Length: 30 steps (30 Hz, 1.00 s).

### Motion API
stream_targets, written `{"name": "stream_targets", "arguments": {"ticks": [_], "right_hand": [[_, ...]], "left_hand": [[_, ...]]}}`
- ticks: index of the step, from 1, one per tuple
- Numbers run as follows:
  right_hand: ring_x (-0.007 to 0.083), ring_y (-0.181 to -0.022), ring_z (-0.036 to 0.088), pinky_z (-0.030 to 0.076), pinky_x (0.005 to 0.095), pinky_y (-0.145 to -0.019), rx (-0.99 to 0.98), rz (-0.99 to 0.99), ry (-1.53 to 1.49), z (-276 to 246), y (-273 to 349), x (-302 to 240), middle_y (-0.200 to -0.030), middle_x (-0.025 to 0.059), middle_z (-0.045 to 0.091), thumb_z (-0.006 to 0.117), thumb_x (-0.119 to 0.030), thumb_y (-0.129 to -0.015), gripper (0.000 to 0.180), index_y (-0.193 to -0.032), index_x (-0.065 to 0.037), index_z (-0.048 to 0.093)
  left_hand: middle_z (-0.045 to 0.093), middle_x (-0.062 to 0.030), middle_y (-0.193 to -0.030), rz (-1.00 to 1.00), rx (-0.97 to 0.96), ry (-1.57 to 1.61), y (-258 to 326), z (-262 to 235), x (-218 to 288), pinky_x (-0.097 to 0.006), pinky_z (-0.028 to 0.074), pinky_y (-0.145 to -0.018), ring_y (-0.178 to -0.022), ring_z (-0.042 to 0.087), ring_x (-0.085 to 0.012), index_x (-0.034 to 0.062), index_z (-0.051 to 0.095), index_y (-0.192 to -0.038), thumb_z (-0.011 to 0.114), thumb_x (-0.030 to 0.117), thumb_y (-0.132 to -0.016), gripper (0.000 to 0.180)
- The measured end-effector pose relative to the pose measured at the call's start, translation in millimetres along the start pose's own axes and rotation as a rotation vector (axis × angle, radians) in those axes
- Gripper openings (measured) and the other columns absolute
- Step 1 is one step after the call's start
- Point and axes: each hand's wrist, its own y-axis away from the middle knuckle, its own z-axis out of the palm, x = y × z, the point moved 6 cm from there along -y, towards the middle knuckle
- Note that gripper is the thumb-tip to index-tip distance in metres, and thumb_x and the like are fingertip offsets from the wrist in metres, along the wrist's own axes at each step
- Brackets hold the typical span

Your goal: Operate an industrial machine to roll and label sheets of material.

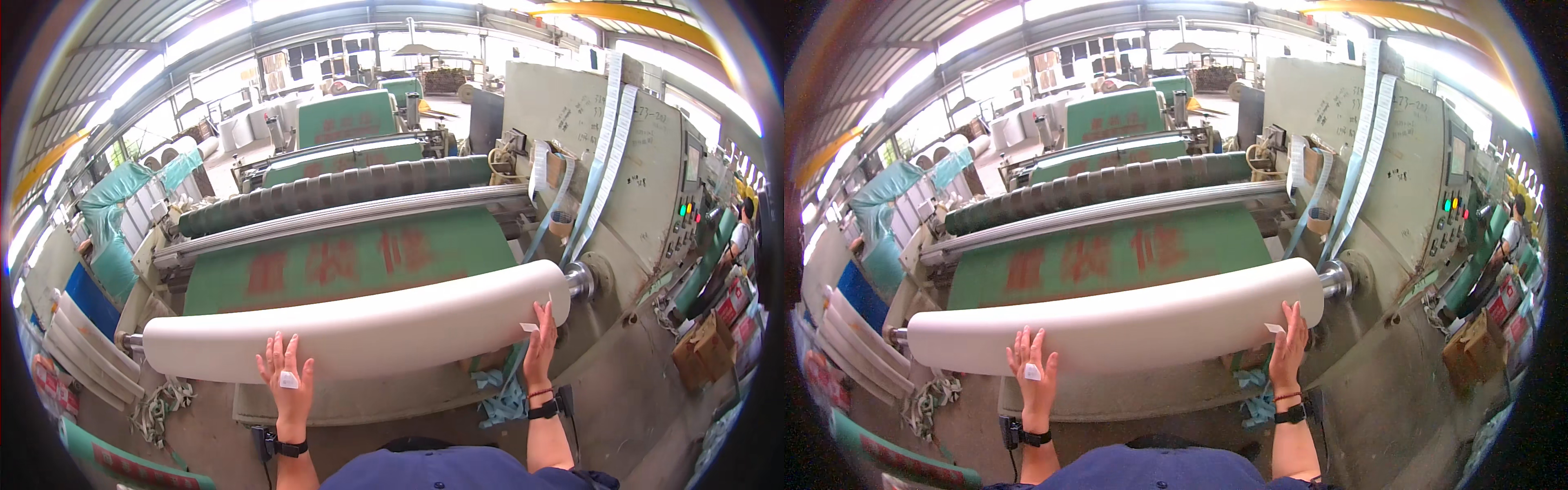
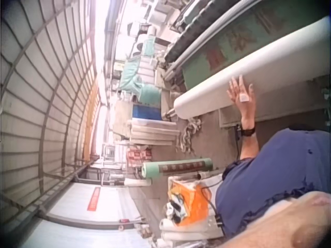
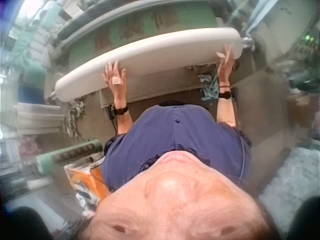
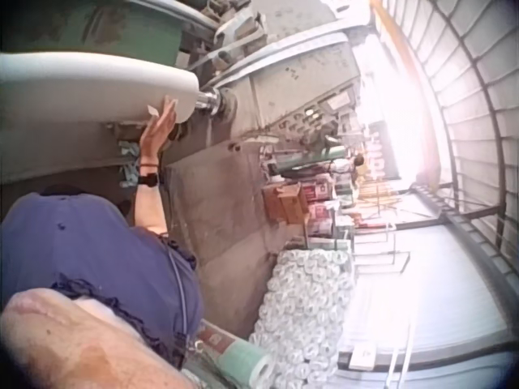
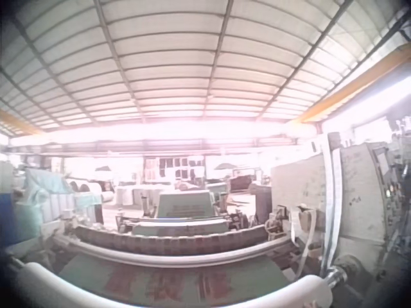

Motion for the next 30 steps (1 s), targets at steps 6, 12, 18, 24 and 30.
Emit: {"name": "stream_targets", "arguments": {"ticks": [6, 12, 18, 24, 30], "right_hand": [[0.036, -0.152, 0.043, 0.025, 0.0496, -0.128, 0.013, -0.003, 0.003, -2.9, 0.2, -1.9, -0.161, 0.0132, 0.056, 0.026, -0.057, -0.117, 0.077, -0.17, -0.001, 0.028], [0.0361, -0.152, 0.044, 0.027, 0.05, -0.127, 0.022, -0.005, 0.008, -5.4, 2.3, 0.7, -0.161, 0.0145, 0.055, 0.027, -0.057, -0.117, 0.077, -0.17, 0.0, 0.029], [0.0361, -0.152, 0.044, 0.026, 0.0498, -0.127, 0.011, -0.005, 0.001, -2.5, 0.8, 0.2, -0.161, 0.0153, 0.055, 0.026, -0.057, -0.117, 0.078, -0.17, 0.001, 0.027], [0.036, -0.152, 0.044, 0.026, 0.0499, -0.128, 0.002, -0.002, 0.008, -1.5, -2.0, -2.3, -0.162, 0.0151, 0.055, 0.025, -0.057, -0.116, 0.079, -0.17, 0.0, 0.027], [0.0358, -0.154, 0.042, 0.025, 0.0496, -0.129, 0.004, -0.008, 0.007, 0.1, -3.1, -1.9, -0.162, 0.0141, 0.055, 0.026, -0.057, -0.116, 0.078, -0.171, -0.001, 0.027]], "left_hand": [[0.045, -0.0158, -0.168, 0.005, -0.012, 0.012, -1.1, 0.8, 2.8, -0.061, 0.011, -0.132, -0.159, 0.036, -0.0348, 0.0113, 0.059, -0.153, 0.059, 0.041, -0.107, 0.054], [0.044, -0.0151, -0.168, 0.003, -0.016, 0.013, -0.6, 2.1, 3.8, -0.06, 0.011, -0.132, -0.16, 0.035, -0.0343, 0.0112, 0.059, -0.153, 0.057, 0.042, -0.108, 0.055], [0.042, -0.0137, -0.17, -0.026, -0.037, -0.011, 2.9, -1.5, 0.7, -0.058, 0.011, -0.133, -0.161, 0.032, -0.0331, 0.0128, 0.056, -0.156, 0.054, 0.048, -0.111, 0.058], [0.041, -0.014, -0.171, -0.026, -0.035, -0.042, 3.5, 0.7, -3.5, -0.057, 0.011, -0.133, -0.162, 0.031, -0.0326, 0.0134, 0.056, -0.157, 0.052, 0.05, -0.111, 0.058], [0.042, -0.0137, -0.17, -0.026, -0.007, -0.032, 3.5, -0.9, -4.5, -0.06, 0.012, -0.132, -0.16, 0.034, -0.0341, 0.0125, 0.057, -0.155, 0.059, 0.039, -0.108, 0.054]]}}
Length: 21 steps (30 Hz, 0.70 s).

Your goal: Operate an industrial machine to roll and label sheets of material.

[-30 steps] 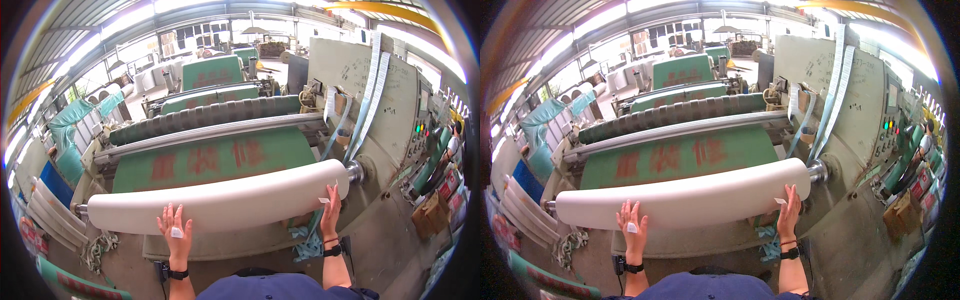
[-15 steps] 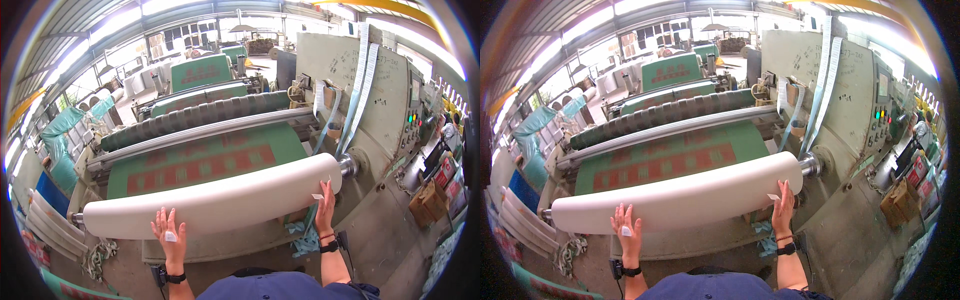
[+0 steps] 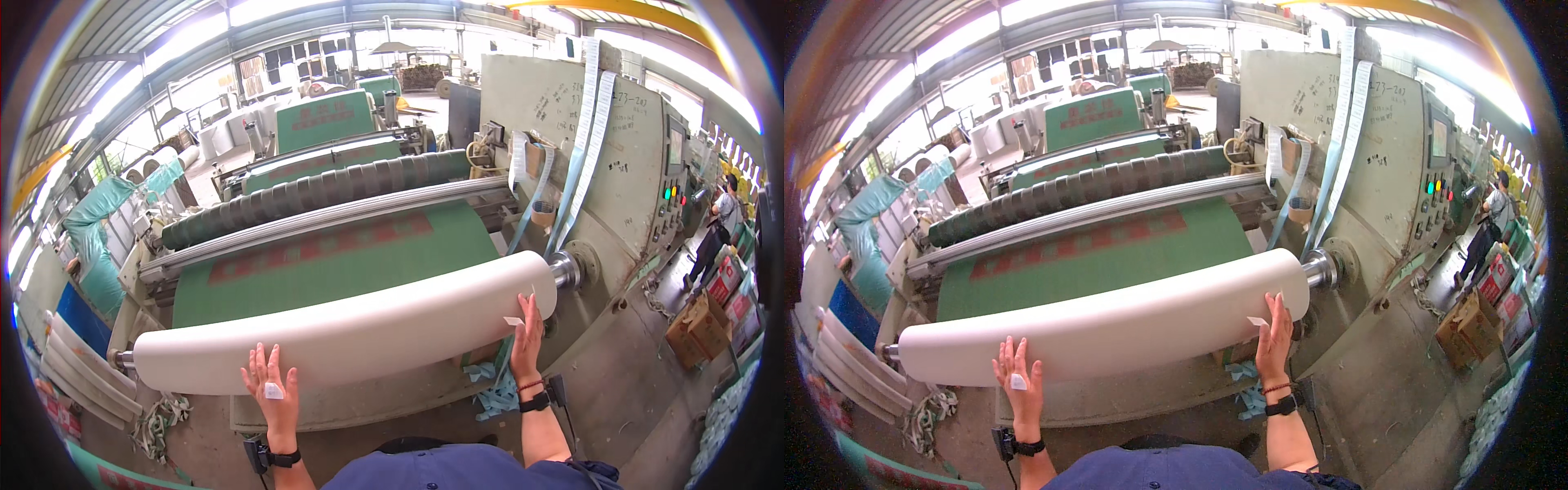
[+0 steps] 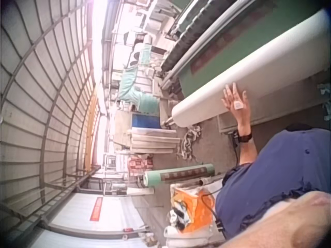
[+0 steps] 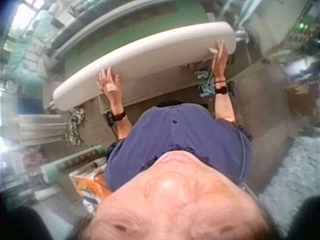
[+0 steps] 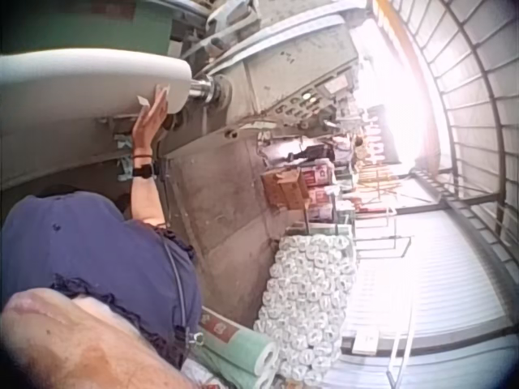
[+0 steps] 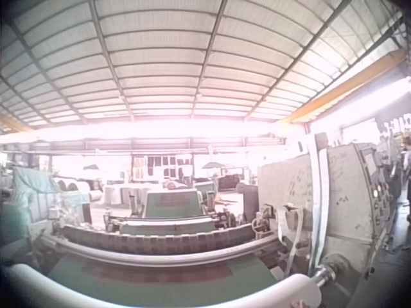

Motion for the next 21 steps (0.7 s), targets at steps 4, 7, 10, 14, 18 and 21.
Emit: {"name": "stream_targets", "arguments": {"ticks": [4, 7, 10, 14, 18, 21], "right_hand": [[0.0357, -0.154, 0.042, 0.024, 0.0495, -0.129, 0.008, -0.002, -0.008, -1.5, -0.1, -2.8, -0.162, 0.0143, 0.055, 0.026, -0.057, -0.117, 0.077, -0.171, -0.001, 0.026], [0.0357, -0.153, 0.042, 0.024, 0.0498, -0.129, 0.01, 0.012, -0.011, -2.7, -0.3, -3.8, -0.162, 0.0143, 0.055, 0.026, -0.056, -0.117, 0.077, -0.171, -0.001, 0.026], [0.0358, -0.153, 0.042, 0.024, 0.0499, -0.129, 0.018, -0.007, -0.011, -3.2, 0.5, -4.5, -0.162, 0.0146, 0.055, 0.026, -0.056, -0.117, 0.077, -0.171, -0.001, 0.026], [0.0362, -0.153, 0.043, 0.024, 0.05, -0.129, 0.023, -0.002, 0.005, -6.3, 2.0, -4.9, -0.163, 0.0152, 0.054, 0.025, -0.055, -0.117, 0.077, -0.17, 0.0, 0.025], [0.0362, -0.154, 0.041, 0.024, 0.0503, -0.129, 0.023, -0.008, 0.016, -3.7, 5.1, -5.2, -0.163, 0.0151, 0.054, 0.024, -0.053, -0.118, 0.075, -0.171, 0.0, 0.025], [0.0375, -0.156, 0.039, 0.024, 0.0506, -0.129, 0.002, -0.015, 0.005, 5.6, 0.0, -11.1, -0.164, 0.0159, 0.053, 0.023, -0.052, -0.118, 0.074, -0.17, 0.0, 0.027]], "left_hand": [[0.042, -0.0137, -0.17, 0.009, 0.01, 0.002, -0.6, -1.1, 1.6, -0.061, 0.012, -0.132, -0.16, 0.034, -0.0343, 0.0127, 0.057, -0.155, 0.059, 0.04, -0.109, 0.054], [0.043, -0.0139, -0.17, 0.014, 0.013, -0.005, -2.4, 0.1, 1.8, -0.061, 0.013, -0.132, -0.16, 0.035, -0.0344, 0.0125, 0.058, -0.155, 0.058, 0.041, -0.109, 0.054], [0.043, -0.0141, -0.17, 0.017, 0.019, -0.017, -2.4, -0.4, 0.7, -0.061, 0.013, -0.132, -0.16, 0.035, -0.0345, 0.0125, 0.058, -0.155, 0.057, 0.042, -0.11, 0.054], [0.043, -0.0143, -0.17, 0.021, 0.02, -0.007, -5.8, -0.9, 3.0, -0.06, 0.013, -0.132, -0.16, 0.035, -0.0343, 0.0121, 0.057, -0.155, 0.056, 0.041, -0.11, 0.054], [0.044, -0.0147, -0.169, 0.014, 0.022, -0.008, -5.5, -1.3, -0.9, -0.059, 0.013, -0.132, -0.16, 0.035, -0.0343, 0.0113, 0.058, -0.154, 0.055, 0.041, -0.111, 0.053], [0.045, -0.0152, -0.168, -0.01, 0.036, -0.017, -7.2, -7.8, -9.3, -0.058, 0.013, -0.132, -0.16, 0.035, -0.0347, 0.0111, 0.059, -0.153, 0.055, 0.04, -0.11, 0.052]]}}
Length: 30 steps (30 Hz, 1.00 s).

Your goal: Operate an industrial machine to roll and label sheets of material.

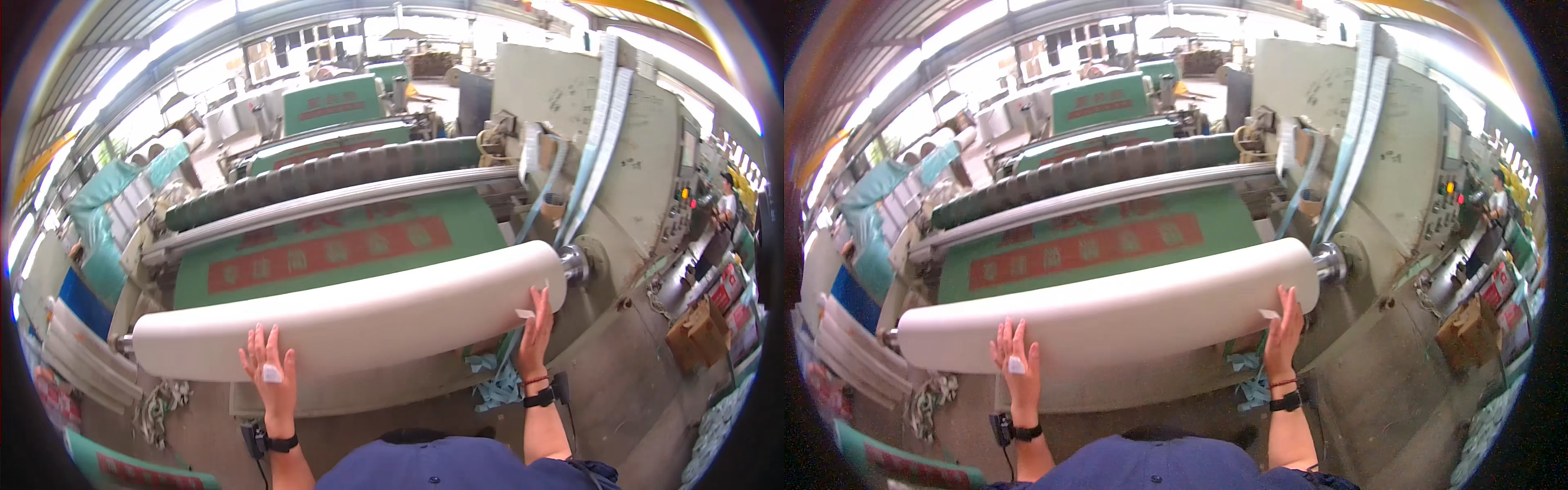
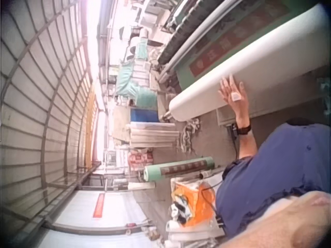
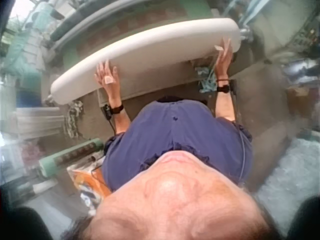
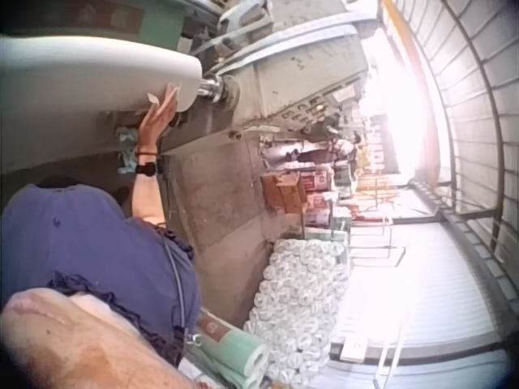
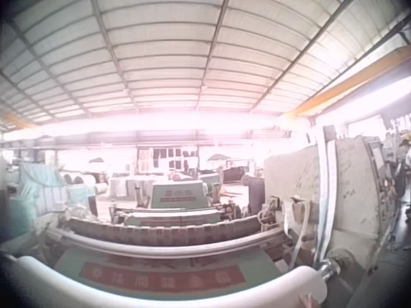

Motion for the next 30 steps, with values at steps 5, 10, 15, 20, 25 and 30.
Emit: {"name": "stream_targets", "arguments": {"ticks": [5, 10, 15, 20, 25, 30], "right_hand": [[0.0385, -0.159, 0.036, 0.025, 0.0506, -0.13, 0.043, -0.032, -0.066, -1.1, 7.8, 34.0, -0.164, 0.02, 0.051, 0.025, -0.051, -0.118, 0.072, -0.165, 0.002, 0.039], [0.0387, -0.154, 0.045, 0.029, 0.0512, -0.128, 0.077, -0.016, -0.137, -9.7, 2.5, 43.4, -0.164, 0.0222, 0.051, 0.025, -0.058, -0.117, 0.079, -0.172, -0.001, 0.024], [0.038, -0.151, 0.048, 0.032, 0.0508, -0.126, 0.095, 0.034, -0.211, -15.2, -13.2, 64.1, -0.163, 0.0218, 0.052, 0.029, -0.06, -0.116, 0.081, -0.172, -0.002, 0.025], [0.0366, -0.15, 0.049, 0.033, 0.0497, -0.126, 0.053, 0.047, -0.266, -21.5, -24.6, 84.6, -0.163, 0.0213, 0.052, 0.032, -0.063, -0.115, 0.084, -0.173, -0.002, 0.024], [0.0362, -0.151, 0.048, 0.03, 0.0483, -0.127, 0.009, -0.002, -0.315, -29.5, -35.4, 89.1, -0.162, 0.0212, 0.052, 0.032, -0.062, -0.115, 0.084, -0.172, -0.001, 0.024], [0.0358, -0.158, 0.039, 0.027, 0.0471, -0.129, -0.066, -0.053, -0.272, -48.6, -27.8, 107.3, -0.166, 0.0174, 0.049, 0.028, -0.059, -0.116, 0.075, -0.161, -0.002, 0.049]], "left_hand": [[0.05, -0.0151, -0.163, 0.04, 0.045, -0.062, -4.7, 15.2, -6.3, -0.062, 0.016, -0.13, -0.157, 0.039, -0.0356, 0.0147, 0.058, -0.153, 0.062, 0.042, -0.107, 0.054], [0.05, -0.0157, -0.164, 0.009, 0.083, -0.033, -0.8, 2.1, -5.5, -0.061, 0.018, -0.13, -0.156, 0.039, -0.0353, 0.016, 0.059, -0.154, 0.062, 0.043, -0.107, 0.054], [0.046, -0.0157, -0.167, -0.049, 0.068, -0.042, 33.7, -6.3, 1.9, -0.061, 0.019, -0.129, -0.156, 0.039, -0.0365, 0.0169, 0.058, -0.156, 0.062, 0.044, -0.107, 0.056], [0.041, -0.0158, -0.17, -0.072, 0.015, -0.027, 55.3, -2.5, 24.7, -0.062, 0.022, -0.128, -0.155, 0.04, -0.0377, 0.0169, 0.055, -0.157, 0.062, 0.043, -0.108, 0.056], [0.04, -0.0141, -0.169, -0.034, 0.057, -0.044, 56.6, 7.6, 49.2, -0.064, 0.025, -0.125, -0.152, 0.041, -0.0368, 0.0169, 0.055, -0.157, 0.065, 0.042, -0.105, 0.058], [0.044, -0.0162, -0.167, 0.015, 0.048, -0.055, 63.8, 32.8, 92.5, -0.061, 0.028, -0.124, -0.152, 0.042, -0.0369, 0.0156, 0.056, -0.156, 0.068, 0.039, -0.103, 0.059]]}}
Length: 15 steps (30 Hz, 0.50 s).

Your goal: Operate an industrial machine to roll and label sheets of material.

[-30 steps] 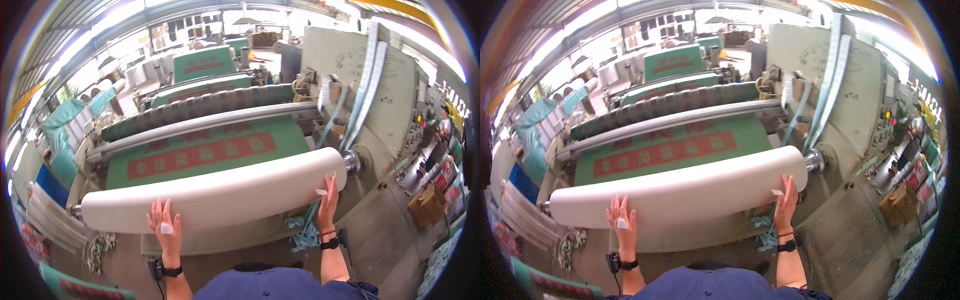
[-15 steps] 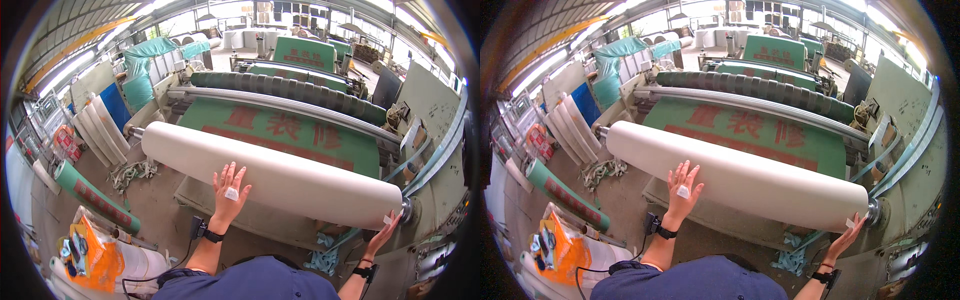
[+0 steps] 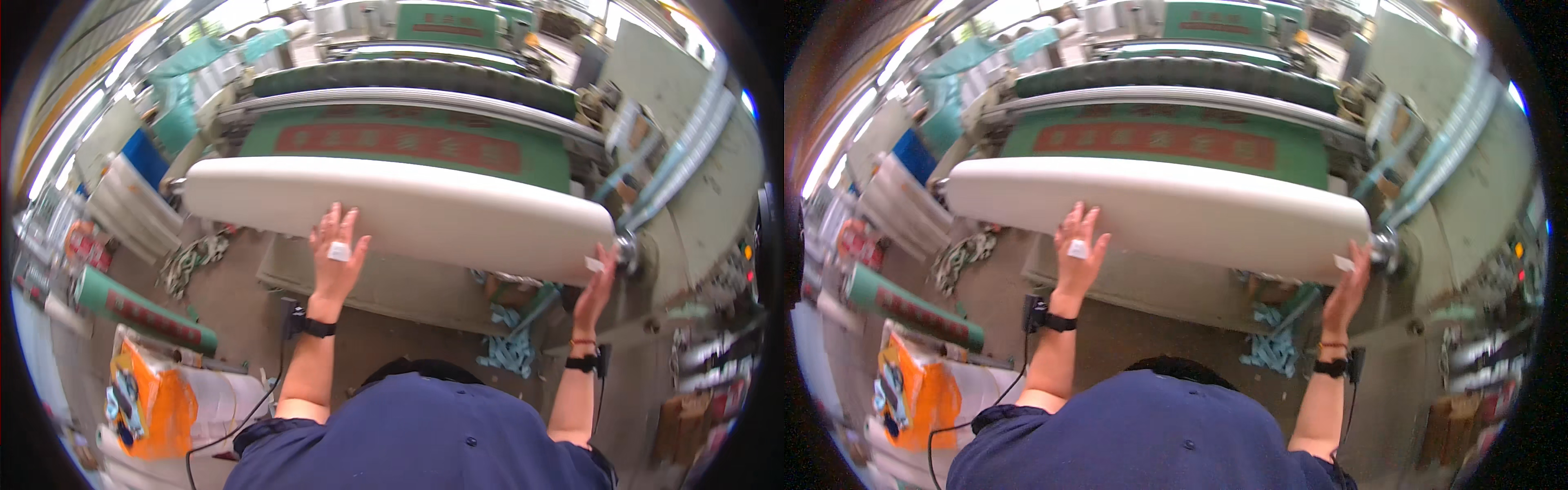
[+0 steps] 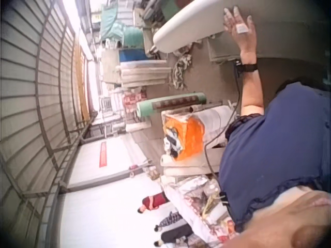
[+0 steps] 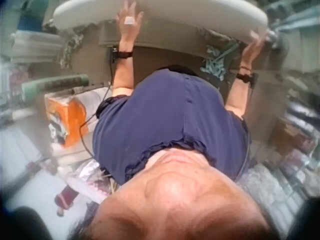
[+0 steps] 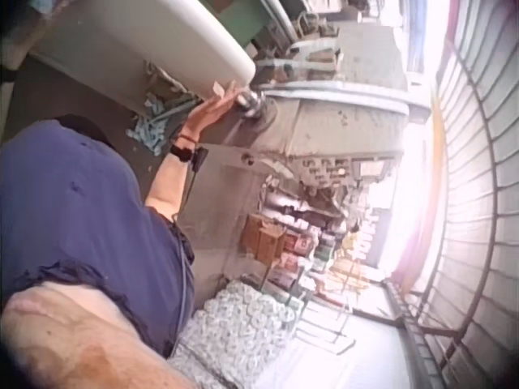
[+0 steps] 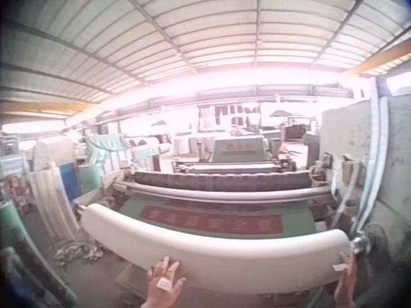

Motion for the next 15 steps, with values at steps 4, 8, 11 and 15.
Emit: {"name": "stream_targets", "arguments": {"ticks": [4, 8, 11, 15], "right_hand": [[0.0388, -0.154, 0.044, 0.031, 0.0482, -0.128, -0.01, -0.031, 0.147, -14.4, 1.1, 3.1, -0.164, 0.02, 0.05, 0.033, -0.049, -0.118, 0.064, -0.154, -0.002, 0.056], [0.0389, -0.148, 0.05, 0.035, 0.0492, -0.124, -0.019, -0.062, 0.131, -19.1, -2.4, 14.7, -0.153, 0.0203, 0.06, 0.041, -0.046, -0.116, 0.062, -0.16, -0.002, 0.046], [0.0374, -0.146, 0.051, 0.035, 0.0491, -0.124, 0.022, -0.03, 0.166, -33.0, 6.3, 20.4, -0.153, 0.0179, 0.062, 0.042, -0.048, -0.116, 0.068, -0.165, -0.002, 0.039], [0.036, -0.148, 0.05, 0.033, 0.0471, -0.125, 0.004, -0.05, 0.108, -39.6, 8.3, 13.0, -0.154, 0.0154, 0.062, 0.042, -0.053, -0.115, 0.076, -0.169, -0.002, 0.03]], "left_hand": [[0.049, -0.0213, -0.163, 0.053, -0.069, 0.039, 5.5, 15.7, 29.6, -0.057, 0.032, -0.122, -0.151, 0.046, -0.0382, 0.0112, 0.057, -0.153, 0.079, 0.023, -0.093, 0.065], [0.045, -0.0234, -0.167, 0.111, -0.049, -0.025, 12.9, 37.1, 14.6, -0.054, 0.03, -0.126, -0.154, 0.043, -0.0388, 0.0091, 0.052, -0.159, 0.073, 0.024, -0.099, 0.065], [0.042, -0.0207, -0.17, 0.121, -0.033, -0.087, 5.7, 43.7, 22.4, -0.054, 0.027, -0.127, -0.156, 0.04, -0.0368, 0.0117, 0.049, -0.162, 0.063, 0.031, -0.108, 0.059], [0.043, -0.0131, -0.171, 0.132, 0.095, -0.109, -21.0, 38.3, 35.0, -0.054, 0.024, -0.129, -0.158, 0.039, -0.0325, 0.0166, 0.048, -0.164, 0.053, 0.035, -0.113, 0.054]]}}
